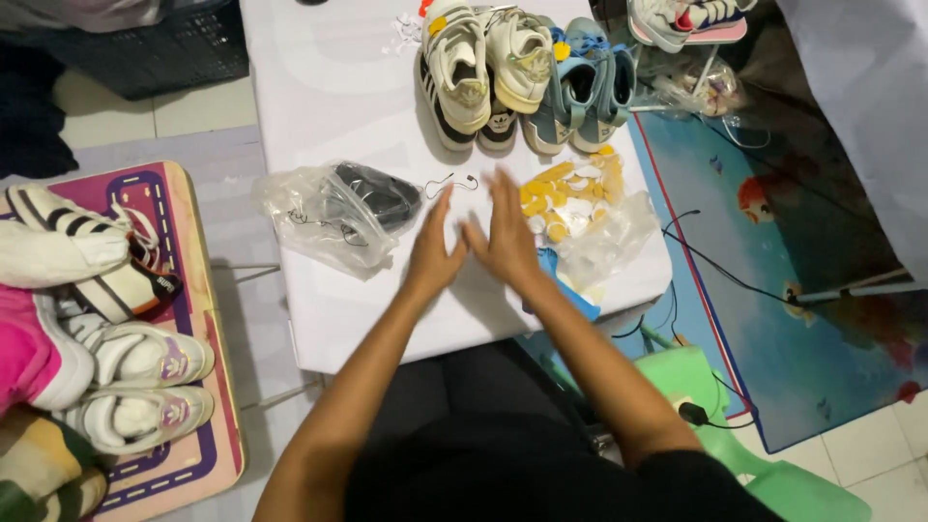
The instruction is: Attaching yellow identification tags to various pairs of shoes including sneakers and sandals.
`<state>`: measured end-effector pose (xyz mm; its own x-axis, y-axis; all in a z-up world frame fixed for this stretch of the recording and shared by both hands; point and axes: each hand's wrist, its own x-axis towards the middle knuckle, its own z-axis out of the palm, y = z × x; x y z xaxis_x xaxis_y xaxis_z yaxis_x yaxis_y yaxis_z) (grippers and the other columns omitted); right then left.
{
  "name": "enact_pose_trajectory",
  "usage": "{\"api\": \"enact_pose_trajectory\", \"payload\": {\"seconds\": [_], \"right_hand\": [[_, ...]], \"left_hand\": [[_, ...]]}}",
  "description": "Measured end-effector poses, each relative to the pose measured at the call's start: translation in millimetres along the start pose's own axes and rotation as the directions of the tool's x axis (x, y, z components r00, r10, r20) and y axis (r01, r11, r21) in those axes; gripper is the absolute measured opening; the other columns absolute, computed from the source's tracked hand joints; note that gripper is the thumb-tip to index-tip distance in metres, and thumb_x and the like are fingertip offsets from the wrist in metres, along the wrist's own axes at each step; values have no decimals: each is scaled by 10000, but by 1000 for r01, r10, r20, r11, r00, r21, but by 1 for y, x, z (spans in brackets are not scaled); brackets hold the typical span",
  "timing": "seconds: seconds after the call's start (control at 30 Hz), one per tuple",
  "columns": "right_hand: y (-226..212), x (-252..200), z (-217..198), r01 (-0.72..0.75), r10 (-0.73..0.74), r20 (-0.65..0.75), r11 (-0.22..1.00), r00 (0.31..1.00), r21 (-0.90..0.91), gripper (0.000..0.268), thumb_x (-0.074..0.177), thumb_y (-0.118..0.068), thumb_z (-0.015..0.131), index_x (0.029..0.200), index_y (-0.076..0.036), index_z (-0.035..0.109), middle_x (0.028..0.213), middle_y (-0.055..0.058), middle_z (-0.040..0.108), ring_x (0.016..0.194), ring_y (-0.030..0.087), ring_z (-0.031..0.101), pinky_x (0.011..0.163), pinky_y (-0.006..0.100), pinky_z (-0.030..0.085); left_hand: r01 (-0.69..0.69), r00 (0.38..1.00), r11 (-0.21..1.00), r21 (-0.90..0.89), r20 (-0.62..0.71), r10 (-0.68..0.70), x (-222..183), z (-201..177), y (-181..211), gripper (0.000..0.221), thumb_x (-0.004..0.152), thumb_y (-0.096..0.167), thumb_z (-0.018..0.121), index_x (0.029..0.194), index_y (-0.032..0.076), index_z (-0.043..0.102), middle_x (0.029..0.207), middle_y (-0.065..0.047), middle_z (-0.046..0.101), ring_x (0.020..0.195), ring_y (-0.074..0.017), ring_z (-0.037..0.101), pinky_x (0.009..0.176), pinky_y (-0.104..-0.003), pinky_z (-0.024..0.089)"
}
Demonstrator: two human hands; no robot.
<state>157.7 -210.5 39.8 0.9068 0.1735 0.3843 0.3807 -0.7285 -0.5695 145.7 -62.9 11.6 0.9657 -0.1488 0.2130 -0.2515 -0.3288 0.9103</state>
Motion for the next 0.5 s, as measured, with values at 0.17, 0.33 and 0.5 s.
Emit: {"api": "enact_pose_trajectory", "payload": {"seconds": [0.17,0.33,0.5], "right_hand": [[-13,-102,7,-44,23,148,990,989,137,655,908,-181,697,1458,-46,369,1477,280,375,1210,462,585,902,551,567],[-1,-155,23,155,-186,219,976,958,152,473,964,-202,632,1373,-23,476,1367,208,499,1315,421,524,1047,506,489],[34,-149,41,224,-244,107,960,964,169,223,955,-195,668,1170,-143,636,1289,94,564,1218,318,600,1024,434,508]], "left_hand": [[14,997,997,78,70,-19,-98,14,-24,688,864,28,608,1522,4,406,1456,-280,487,1376,-460,463,1148,-540,386],[-175,979,945,277,156,135,-148,12,-44,612,831,-11,664,1422,1,507,1408,-236,538,1381,-436,461,1146,-528,393],[-196,979,946,260,106,173,-149,8,-60,331,913,53,625,1241,66,665,1368,-137,606,1356,-333,528,1136,-439,437]]}}
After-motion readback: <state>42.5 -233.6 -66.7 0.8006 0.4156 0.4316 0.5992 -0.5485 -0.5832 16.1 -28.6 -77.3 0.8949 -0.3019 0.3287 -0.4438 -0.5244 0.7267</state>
